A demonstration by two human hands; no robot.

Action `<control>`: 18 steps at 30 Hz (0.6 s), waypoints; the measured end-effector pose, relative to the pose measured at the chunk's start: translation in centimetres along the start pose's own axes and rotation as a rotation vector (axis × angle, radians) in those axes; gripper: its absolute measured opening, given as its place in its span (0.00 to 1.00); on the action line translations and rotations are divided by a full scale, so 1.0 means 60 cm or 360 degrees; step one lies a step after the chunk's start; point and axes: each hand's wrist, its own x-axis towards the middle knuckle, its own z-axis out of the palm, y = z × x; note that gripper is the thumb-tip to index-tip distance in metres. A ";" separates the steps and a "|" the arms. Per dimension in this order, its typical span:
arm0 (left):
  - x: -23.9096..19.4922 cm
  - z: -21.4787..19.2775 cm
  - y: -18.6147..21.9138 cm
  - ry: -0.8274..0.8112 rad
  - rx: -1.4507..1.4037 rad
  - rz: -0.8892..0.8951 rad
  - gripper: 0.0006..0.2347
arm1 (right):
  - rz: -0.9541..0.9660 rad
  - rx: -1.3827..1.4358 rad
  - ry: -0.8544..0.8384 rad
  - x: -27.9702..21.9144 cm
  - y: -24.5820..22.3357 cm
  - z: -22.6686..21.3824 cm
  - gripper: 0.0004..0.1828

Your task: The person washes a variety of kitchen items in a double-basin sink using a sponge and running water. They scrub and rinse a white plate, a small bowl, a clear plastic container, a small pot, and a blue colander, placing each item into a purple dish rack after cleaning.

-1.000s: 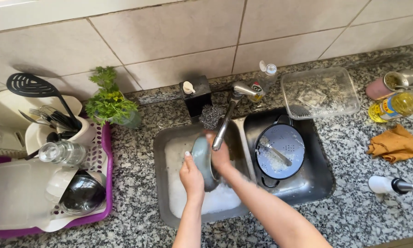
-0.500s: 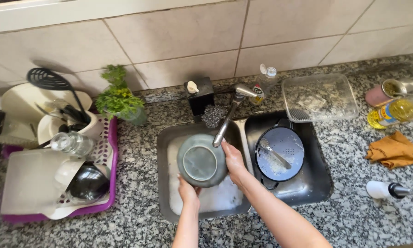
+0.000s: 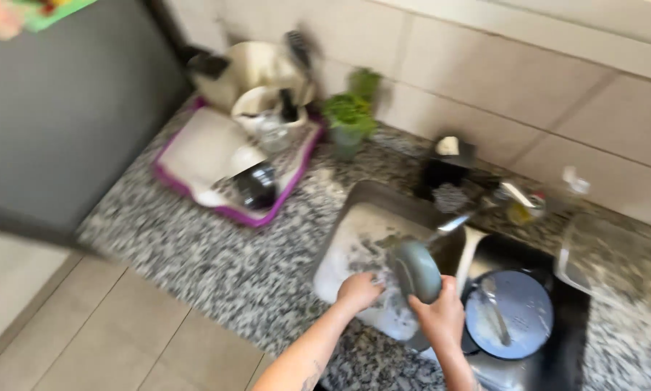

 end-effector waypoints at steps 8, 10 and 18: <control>-0.171 -0.311 0.012 0.0944 0.0023 0.0481 0.15 | 0.0024 -0.0419 0.0366 -0.043 0.043 0.049 0.38; -0.108 -0.414 -0.074 0.1255 0.0041 0.0570 0.06 | 0.0081 -0.0499 0.0423 -0.061 0.019 0.066 0.37; 0.080 -0.675 -0.242 0.1118 0.1094 0.0222 0.48 | 0.0042 -0.0543 0.1116 -0.166 -0.180 0.156 0.35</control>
